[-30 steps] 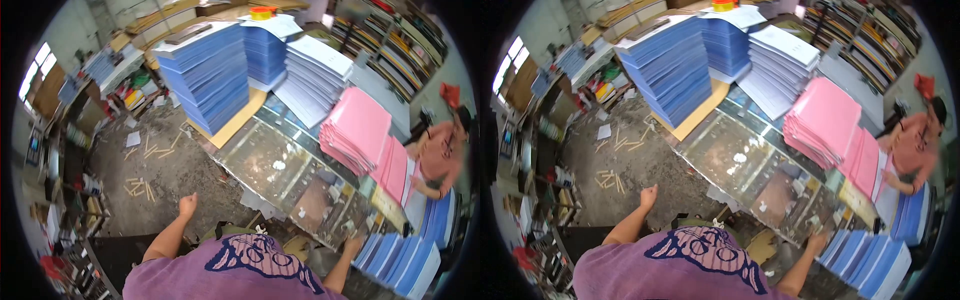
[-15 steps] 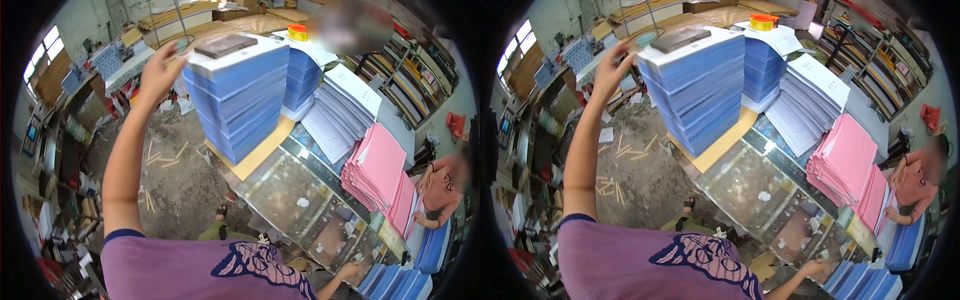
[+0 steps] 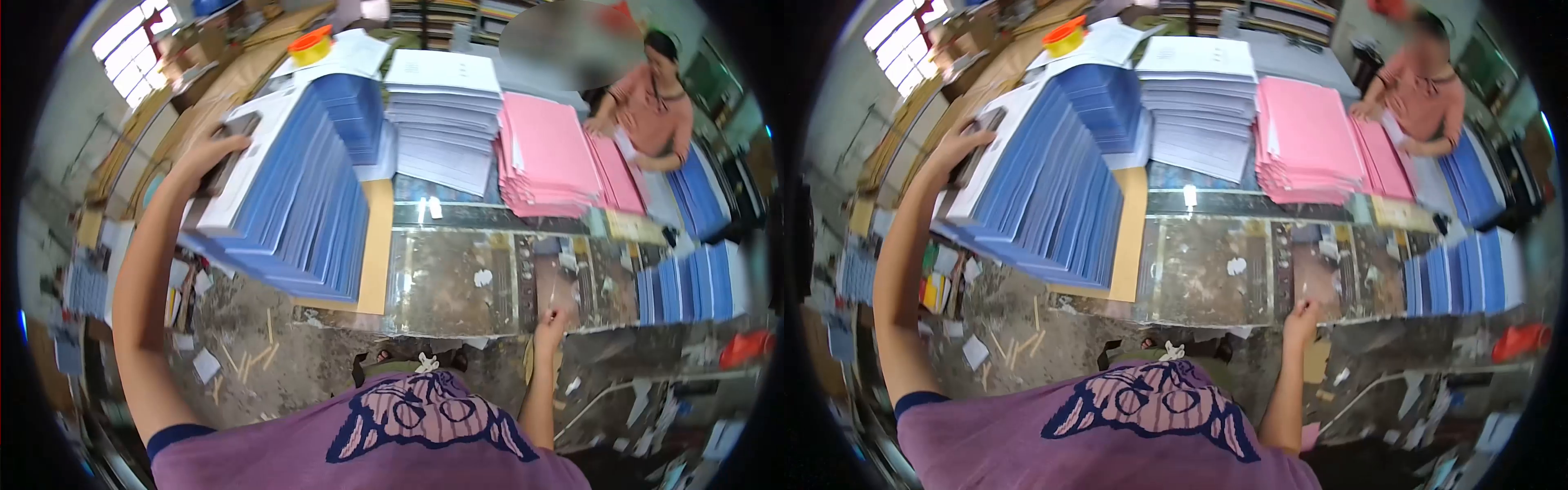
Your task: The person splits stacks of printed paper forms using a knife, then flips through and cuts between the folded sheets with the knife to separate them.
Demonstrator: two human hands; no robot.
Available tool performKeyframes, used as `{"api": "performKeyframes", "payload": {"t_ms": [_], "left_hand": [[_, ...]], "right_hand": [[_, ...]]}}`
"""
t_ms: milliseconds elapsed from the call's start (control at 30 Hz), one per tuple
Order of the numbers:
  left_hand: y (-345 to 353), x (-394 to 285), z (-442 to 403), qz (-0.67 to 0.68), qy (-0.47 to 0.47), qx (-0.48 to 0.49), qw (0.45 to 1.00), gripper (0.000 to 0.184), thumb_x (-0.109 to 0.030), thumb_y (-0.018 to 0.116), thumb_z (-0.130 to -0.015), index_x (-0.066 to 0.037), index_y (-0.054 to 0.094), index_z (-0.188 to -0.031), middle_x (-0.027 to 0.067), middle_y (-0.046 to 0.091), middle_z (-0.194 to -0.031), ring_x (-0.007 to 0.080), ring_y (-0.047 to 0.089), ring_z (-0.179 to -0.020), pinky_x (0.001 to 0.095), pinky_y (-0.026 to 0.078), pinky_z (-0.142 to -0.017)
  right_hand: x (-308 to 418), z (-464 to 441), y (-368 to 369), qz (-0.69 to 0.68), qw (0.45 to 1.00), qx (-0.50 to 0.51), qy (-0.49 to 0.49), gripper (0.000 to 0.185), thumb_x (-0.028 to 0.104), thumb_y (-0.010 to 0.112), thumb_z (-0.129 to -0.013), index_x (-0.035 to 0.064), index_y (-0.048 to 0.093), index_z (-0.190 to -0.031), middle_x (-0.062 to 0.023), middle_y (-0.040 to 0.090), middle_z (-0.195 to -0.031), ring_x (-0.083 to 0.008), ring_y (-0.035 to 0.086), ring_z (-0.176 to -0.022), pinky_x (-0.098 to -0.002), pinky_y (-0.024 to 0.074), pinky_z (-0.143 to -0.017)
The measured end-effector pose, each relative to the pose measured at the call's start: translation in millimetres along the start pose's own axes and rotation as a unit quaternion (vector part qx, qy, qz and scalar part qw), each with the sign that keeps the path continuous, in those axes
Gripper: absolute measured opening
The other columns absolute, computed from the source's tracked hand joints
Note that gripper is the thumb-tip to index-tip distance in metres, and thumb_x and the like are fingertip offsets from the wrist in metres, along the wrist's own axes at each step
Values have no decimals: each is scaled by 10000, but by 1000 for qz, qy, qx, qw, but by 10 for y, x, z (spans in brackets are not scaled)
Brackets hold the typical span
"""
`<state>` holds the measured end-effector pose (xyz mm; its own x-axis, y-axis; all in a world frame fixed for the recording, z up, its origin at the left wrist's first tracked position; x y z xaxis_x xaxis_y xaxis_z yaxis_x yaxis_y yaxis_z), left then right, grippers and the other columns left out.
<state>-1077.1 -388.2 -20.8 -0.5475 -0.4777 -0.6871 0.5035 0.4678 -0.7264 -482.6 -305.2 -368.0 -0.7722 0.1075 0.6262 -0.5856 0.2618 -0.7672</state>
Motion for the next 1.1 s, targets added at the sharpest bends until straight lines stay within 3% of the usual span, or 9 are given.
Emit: {"api": "performKeyframes", "payload": {"t_ms": [267,433,533,667,767,867,933,1033,1100], "left_hand": [[525,-509,322,5,86,71,994,752,-253,682,-630,-62,420,-1308,238,463,-1197,298,507,-940,352,418,-792],[862,-1173,677,71,162,134,975,901,-344,672,-551,-79,365,-1355,247,452,-1220,332,472,-1027,416,371,-847],[1110,-1536,1010,136,163,123,970,969,-379,687,-515,-67,344,-1365,235,470,-1201,325,479,-1032,421,356,-864],[2163,-2059,1418,199,217,349,890,1070,-448,748,-420,-67,373,-1347,175,464,-1240,313,468,-1073,383,355,-881],[3495,-2333,2022,77,201,510,833,1023,-402,788,-448,-71,393,-1332,158,476,-1222,316,468,-1077,419,360,-914],[4408,-2112,2397,-23,335,571,749,973,-350,789,-452,-105,407,-1313,201,442,-1243,349,456,-1103,469,365,-926],[4973,-2120,2875,-135,469,555,674,964,-332,784,-446,-162,402,-1315,210,410,-1262,378,439,-1109,466,363,-920],[5516,-1972,3456,-230,555,601,528,995,-296,783,-465,-159,344,-1348,225,341,-1323,392,371,-1181,460,321,-966],[5773,-1882,3782,-216,590,648,430,1000,-315,766,-506,-176,294,-1376,233,306,-1350,387,303,-1238,442,263,-1007]], "right_hand": [[-193,-251,45,-49,995,-70,-59,235,201,566,-805,25,532,-957,-170,595,-801,-342,551,-672,-407,443,-632],[261,-507,-292,-250,966,58,31,283,266,615,-814,9,595,-698,-24,528,-543,-136,464,-462,-241,387,-482],[524,-432,-365,-419,867,151,223,338,289,590,-850,8,607,-663,-13,502,-518,-72,391,-394,-180,305,-399],[798,-425,-572,-611,721,286,158,405,341,529,-900,-39,647,-824,-79,579,-585,-31,293,-346,-160,175,-327],[405,-536,-1144,-709,573,362,197,542,435,480,-903,-65,559,-1099,-122,620,-685,-44,333,-344,-186,185,-314],[49,-459,-1262,-715,561,335,247,553,397,552,-869,-79,520,-1149,-98,591,-638,-51,355,-350,-188,196,-315],[-652,-208,-1293,-553,727,325,246,475,330,621,-821,-74,559,-1062,-63,541,-585,-61,358,-350,-191,204,-307],[-1282,415,-1155,-578,636,357,366,235,224,667,-749,18,584,-829,-27,445,-435,-76,335,-313,-207,174,-298],[-1520,856,-1045,-657,609,238,375,166,165,665,-740,33,587,-806,-22,464,-465,-71,348,-329,-212,176,-305]]}}
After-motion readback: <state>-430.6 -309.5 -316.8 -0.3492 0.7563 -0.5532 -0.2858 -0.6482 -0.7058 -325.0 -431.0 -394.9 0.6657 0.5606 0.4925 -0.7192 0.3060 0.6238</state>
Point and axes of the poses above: each hand's wrist, its own z-axis away from the middle knuckle, its own y-axis out of the palm, x = y × z, the point moved 3 cm from there along -z, towards the middle knuckle
